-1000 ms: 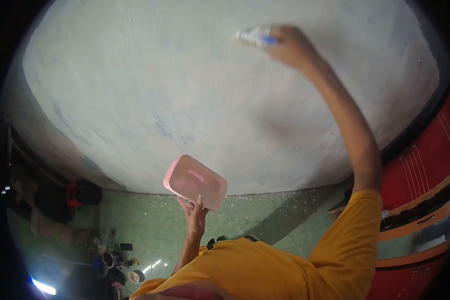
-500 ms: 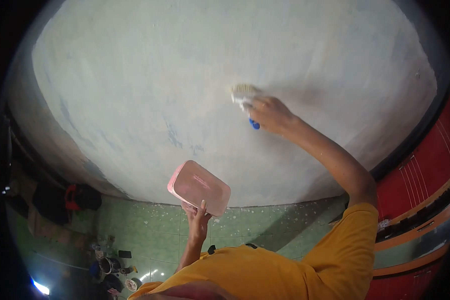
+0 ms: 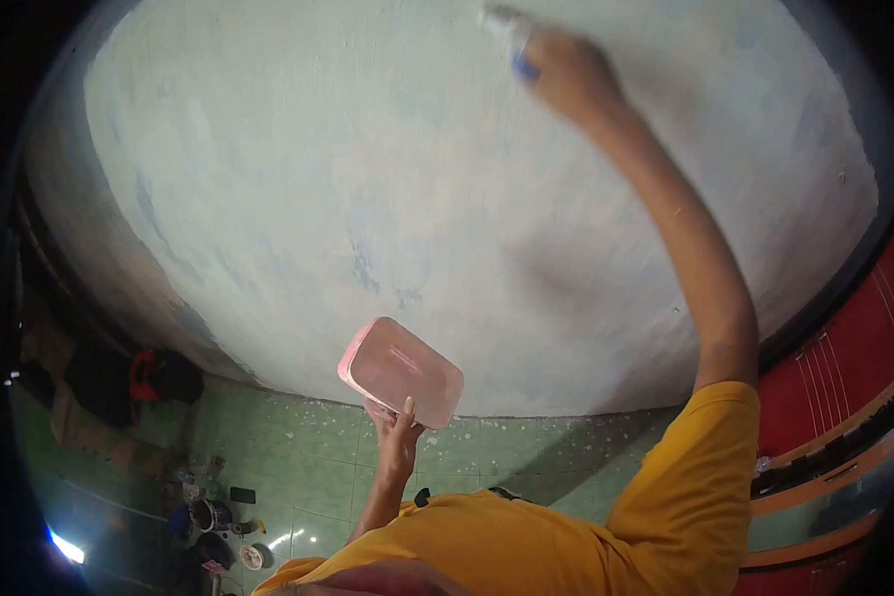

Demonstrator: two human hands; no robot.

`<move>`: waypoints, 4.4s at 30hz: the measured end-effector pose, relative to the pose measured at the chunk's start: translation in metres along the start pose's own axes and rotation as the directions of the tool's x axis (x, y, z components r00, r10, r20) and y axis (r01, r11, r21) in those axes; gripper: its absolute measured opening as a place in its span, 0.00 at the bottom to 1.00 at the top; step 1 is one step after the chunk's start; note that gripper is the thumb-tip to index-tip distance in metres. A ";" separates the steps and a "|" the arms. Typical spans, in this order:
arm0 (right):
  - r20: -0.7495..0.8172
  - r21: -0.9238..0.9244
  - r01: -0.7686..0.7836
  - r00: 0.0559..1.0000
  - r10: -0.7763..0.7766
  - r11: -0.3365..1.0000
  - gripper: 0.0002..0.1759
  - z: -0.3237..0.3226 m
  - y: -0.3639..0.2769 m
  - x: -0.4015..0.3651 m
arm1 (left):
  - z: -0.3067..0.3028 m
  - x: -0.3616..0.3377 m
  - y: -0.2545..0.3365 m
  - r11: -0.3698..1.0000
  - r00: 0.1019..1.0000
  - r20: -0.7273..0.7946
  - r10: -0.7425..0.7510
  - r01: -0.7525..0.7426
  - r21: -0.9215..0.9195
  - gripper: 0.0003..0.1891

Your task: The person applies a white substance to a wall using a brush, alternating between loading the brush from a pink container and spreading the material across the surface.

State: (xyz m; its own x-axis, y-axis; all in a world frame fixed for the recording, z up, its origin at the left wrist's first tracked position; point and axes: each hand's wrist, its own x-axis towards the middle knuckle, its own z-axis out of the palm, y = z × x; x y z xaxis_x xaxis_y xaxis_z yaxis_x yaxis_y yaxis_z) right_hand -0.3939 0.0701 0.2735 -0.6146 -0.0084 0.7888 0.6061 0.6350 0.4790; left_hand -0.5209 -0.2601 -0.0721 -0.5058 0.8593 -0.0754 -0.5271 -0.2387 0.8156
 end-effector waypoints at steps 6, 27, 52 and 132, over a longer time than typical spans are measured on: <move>0.309 0.283 0.162 0.918 -0.250 0.945 0.11 0.027 -0.126 -0.096 | -0.034 -0.009 0.005 0.999 1.000 -0.011 0.022 -0.022 -0.029 0.44; 0.268 0.467 0.173 0.907 -0.325 0.867 0.09 -0.015 -0.168 -0.036 | -0.041 -0.092 0.005 0.998 0.992 -0.109 0.069 -0.067 0.021 0.44; 0.186 0.357 -0.017 0.981 -0.054 0.934 0.12 0.002 -0.153 0.094 | -0.158 0.036 0.117 1.000 0.999 0.026 -0.018 0.018 -0.009 0.44; 0.333 0.485 -0.076 0.937 -0.104 0.871 0.08 0.068 -0.254 0.088 | -0.197 0.017 0.137 0.998 0.994 -0.082 0.068 -0.066 0.018 0.42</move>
State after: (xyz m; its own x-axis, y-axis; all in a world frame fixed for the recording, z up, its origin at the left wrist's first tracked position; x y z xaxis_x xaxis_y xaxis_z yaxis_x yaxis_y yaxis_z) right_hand -0.6355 -0.0395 0.1950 -0.8073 0.1836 0.5608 0.3299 0.9284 0.1709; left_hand -0.7364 -0.3672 -0.0752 -0.5947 0.8012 -0.0668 -0.4801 -0.2873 0.8288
